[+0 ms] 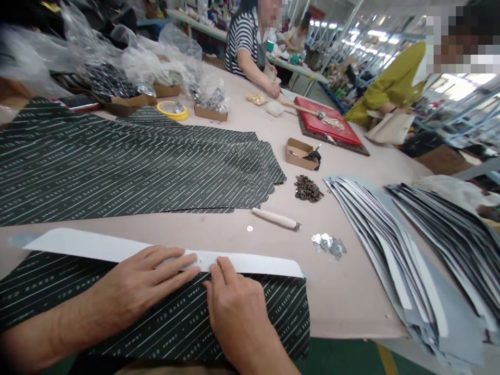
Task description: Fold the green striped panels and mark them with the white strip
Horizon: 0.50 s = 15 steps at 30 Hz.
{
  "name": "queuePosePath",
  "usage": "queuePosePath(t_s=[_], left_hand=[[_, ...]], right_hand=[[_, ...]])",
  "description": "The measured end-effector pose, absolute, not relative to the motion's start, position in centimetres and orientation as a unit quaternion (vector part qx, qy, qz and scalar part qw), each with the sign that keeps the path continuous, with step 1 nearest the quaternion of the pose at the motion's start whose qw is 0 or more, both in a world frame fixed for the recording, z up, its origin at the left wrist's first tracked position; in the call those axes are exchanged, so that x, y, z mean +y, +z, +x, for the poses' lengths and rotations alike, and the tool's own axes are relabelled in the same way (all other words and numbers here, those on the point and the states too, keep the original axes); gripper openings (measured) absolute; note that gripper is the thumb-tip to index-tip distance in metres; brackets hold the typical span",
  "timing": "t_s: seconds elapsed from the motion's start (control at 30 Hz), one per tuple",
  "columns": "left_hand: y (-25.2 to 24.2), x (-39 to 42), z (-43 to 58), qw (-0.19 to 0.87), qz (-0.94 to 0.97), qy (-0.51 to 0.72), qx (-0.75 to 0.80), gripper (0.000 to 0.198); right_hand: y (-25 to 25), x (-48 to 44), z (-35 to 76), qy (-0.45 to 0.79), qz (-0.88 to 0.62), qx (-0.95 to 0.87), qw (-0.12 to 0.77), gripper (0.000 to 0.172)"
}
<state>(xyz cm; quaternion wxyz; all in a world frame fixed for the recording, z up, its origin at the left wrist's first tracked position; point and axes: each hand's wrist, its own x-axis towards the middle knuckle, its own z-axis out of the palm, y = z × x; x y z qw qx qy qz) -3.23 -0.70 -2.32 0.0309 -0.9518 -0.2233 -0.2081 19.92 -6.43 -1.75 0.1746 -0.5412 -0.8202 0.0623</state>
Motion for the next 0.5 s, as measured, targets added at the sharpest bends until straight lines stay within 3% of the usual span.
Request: queuePosePath(t_s=[0.1, 0.2, 0.5], left_hand=[[-2.9, -1.0, -3.0, 0.013, -0.947, -0.203, -0.248, 0.041], [-3.3, -1.3, -2.8, 0.023, -0.941, -0.213, -0.263, 0.044], [-4.2, -2.4, -2.2, -0.030, -0.916, -0.239, -0.322, 0.038]], right_hand=[[-0.7, -4.3, 22.2, 0.173, -0.582, -0.766, 0.213, 0.018], [-0.1, -0.8, 25.5, 0.198, -0.665, -0.679, 0.238, 0.016], [-1.4, 4.2, 27.5, 0.273, -0.691, -0.641, 0.192, 0.024]])
